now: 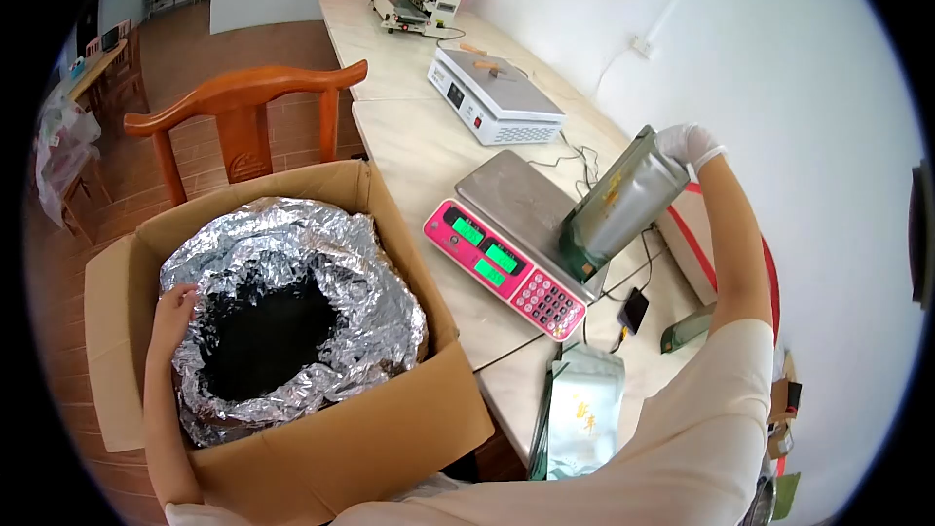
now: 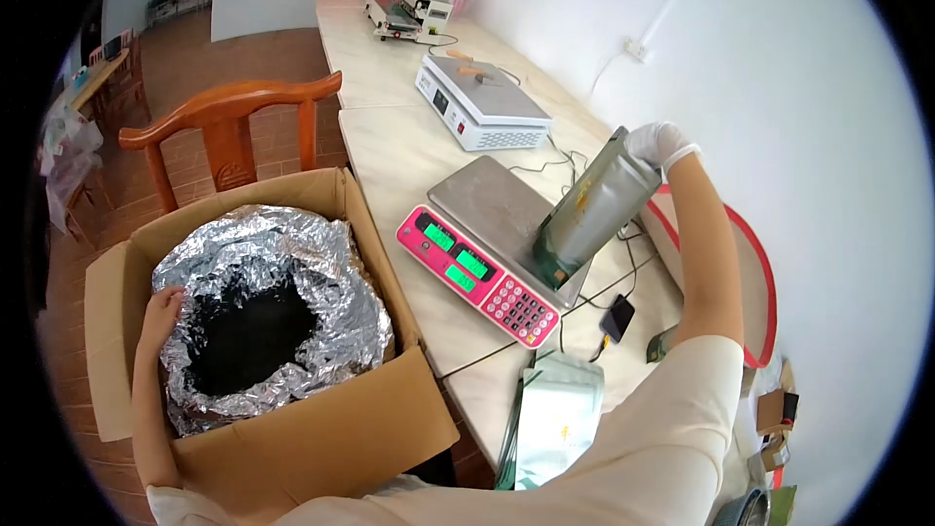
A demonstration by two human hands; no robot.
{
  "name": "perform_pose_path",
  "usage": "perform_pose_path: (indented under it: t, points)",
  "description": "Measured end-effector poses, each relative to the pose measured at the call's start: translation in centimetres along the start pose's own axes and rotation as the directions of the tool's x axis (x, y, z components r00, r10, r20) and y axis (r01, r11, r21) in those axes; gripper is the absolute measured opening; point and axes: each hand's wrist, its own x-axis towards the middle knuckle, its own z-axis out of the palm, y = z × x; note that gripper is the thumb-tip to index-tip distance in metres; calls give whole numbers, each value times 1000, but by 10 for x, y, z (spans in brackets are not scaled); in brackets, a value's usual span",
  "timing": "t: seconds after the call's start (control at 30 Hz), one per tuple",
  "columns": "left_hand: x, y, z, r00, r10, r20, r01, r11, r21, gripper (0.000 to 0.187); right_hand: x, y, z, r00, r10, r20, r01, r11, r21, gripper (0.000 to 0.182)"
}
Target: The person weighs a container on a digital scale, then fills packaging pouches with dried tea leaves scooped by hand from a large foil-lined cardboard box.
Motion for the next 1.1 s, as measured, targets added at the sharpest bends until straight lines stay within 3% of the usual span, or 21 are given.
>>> perform_pose_path:
  t: [0.03, 0.13, 0.23, 0.5, 0.63, 0.7, 0.77, 0.8, 0.83, 0.87, 0.9, 0.93, 0.97, 1.03, 1.1]
  points:
    - [1, 0, 1, 1000, 1, -2, -1, 1000, -13, 24, -5, -6, -2, 994, 91, 51, -93, 995, 28, 22]
    - [-2, 10, -4, 997, -73, 5, 73, 995, -69, 24, 5, 7, 14, 992, 117, 47, -121, 988, 100, 21]
    - [2, -7, -3, 998, -34, -52, 30, 996, -82, 25, 3, -1, 22, 989, 146, 23, -147, 968, 204, 20]
    - [3, -13, -3, 994, 8, -106, -15, 998, -67, 25, -4, -9, 23, 986, 167, -23, -150, 930, 336, 19]
    - [1, -5, -6, 994, -16, -107, 7, 996, -88, 26, -14, -20, 18, 987, 129, -97, -74, 896, 437, 18]
    - [2, -4, -7, 995, -15, -99, 6, 996, -86, 26, -23, -39, 6, 985, 163, -49, -134, 922, 364, 18]
    - [4, -9, -6, 995, -3, -102, -6, 996, -85, 26, -29, -50, -10, 898, 424, 114, -425, 771, 474, 28]
    - [4, -10, -6, 995, 4, -98, -12, 996, -85, 26, -25, -40, -11, 895, 430, 116, -430, 766, 477, 28]
    - [4, -10, -6, 995, 15, -99, -22, 998, -65, 26, -18, -26, -9, 954, 297, -45, -274, 921, 276, 26]
    - [5, -10, -6, 995, 30, -95, -34, 999, -43, 26, -14, -12, -4, 979, 123, -164, -118, 992, 39, 25]
    - [7, -12, -6, 996, 42, -80, -45, 998, -36, 26, -21, -11, -5, 978, 137, -156, -131, 990, 53, 25]
    - [9, -15, -6, 997, 29, -73, -31, 999, -31, 26, -32, -18, -11, 974, 172, -149, -112, 932, 345, 26]
    - [11, -18, -7, 998, 14, -67, -15, 1000, -24, 26, -41, -19, -14, 970, 203, -135, -82, 791, 606, 28]
    - [10, -12, -7, 998, 32, -50, -33, 999, -30, 27, -47, -7, -17, 969, 165, -184, -24, 805, 593, 29]
    - [5, -1, -10, 998, -56, -22, 55, 996, -75, 27, -50, 4, -19, 965, 120, -233, 37, 818, 574, 31]
